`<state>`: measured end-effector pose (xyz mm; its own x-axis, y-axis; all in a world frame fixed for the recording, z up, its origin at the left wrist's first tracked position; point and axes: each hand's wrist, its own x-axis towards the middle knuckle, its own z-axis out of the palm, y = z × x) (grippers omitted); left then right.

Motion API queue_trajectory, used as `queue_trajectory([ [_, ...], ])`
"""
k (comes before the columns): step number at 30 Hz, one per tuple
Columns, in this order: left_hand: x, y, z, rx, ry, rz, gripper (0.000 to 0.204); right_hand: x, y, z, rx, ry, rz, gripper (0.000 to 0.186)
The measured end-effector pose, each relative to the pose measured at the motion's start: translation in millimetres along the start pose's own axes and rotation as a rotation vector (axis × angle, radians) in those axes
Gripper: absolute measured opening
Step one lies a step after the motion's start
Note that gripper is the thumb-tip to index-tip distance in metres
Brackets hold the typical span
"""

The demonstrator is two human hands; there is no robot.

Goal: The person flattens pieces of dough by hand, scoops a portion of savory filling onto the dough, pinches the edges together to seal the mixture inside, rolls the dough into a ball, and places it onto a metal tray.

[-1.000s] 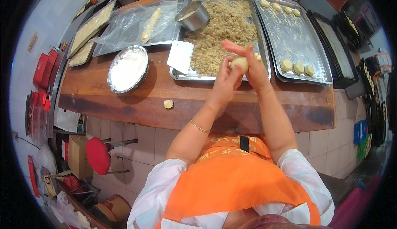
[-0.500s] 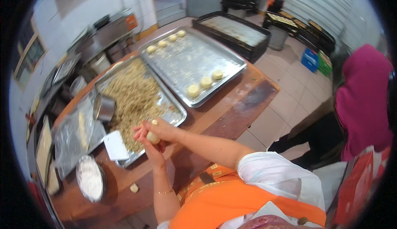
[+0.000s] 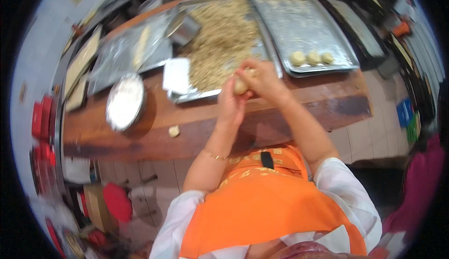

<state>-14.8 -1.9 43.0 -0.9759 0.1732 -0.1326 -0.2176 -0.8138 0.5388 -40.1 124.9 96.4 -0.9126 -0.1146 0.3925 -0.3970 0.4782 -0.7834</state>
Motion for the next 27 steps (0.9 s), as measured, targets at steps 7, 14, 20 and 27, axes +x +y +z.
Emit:
queue_trajectory([
  [7, -11.7, 26.3, 1.0, -0.010, -0.052, -0.011, 0.030, 4.6, -17.4, -20.0, 0.216, -0.373, 0.196, 0.022],
  [14, -16.6, 50.0, -17.0, 0.187, -0.332, 0.005, 0.043, 17.3, -32.4, -27.1, 0.267, -0.494, 0.173, 0.017],
  [20, -17.6, 41.3, -5.4, -0.052, -0.039, -0.038, 0.036, 15.0, -36.7, -16.8, 0.012, -0.450, -0.087, 0.014],
  [27, -35.0, 55.5, -12.6, 0.226, -0.152, 0.062, 0.036, 9.3, -46.0, -11.9, 0.021, -0.465, -0.226, 0.011],
])
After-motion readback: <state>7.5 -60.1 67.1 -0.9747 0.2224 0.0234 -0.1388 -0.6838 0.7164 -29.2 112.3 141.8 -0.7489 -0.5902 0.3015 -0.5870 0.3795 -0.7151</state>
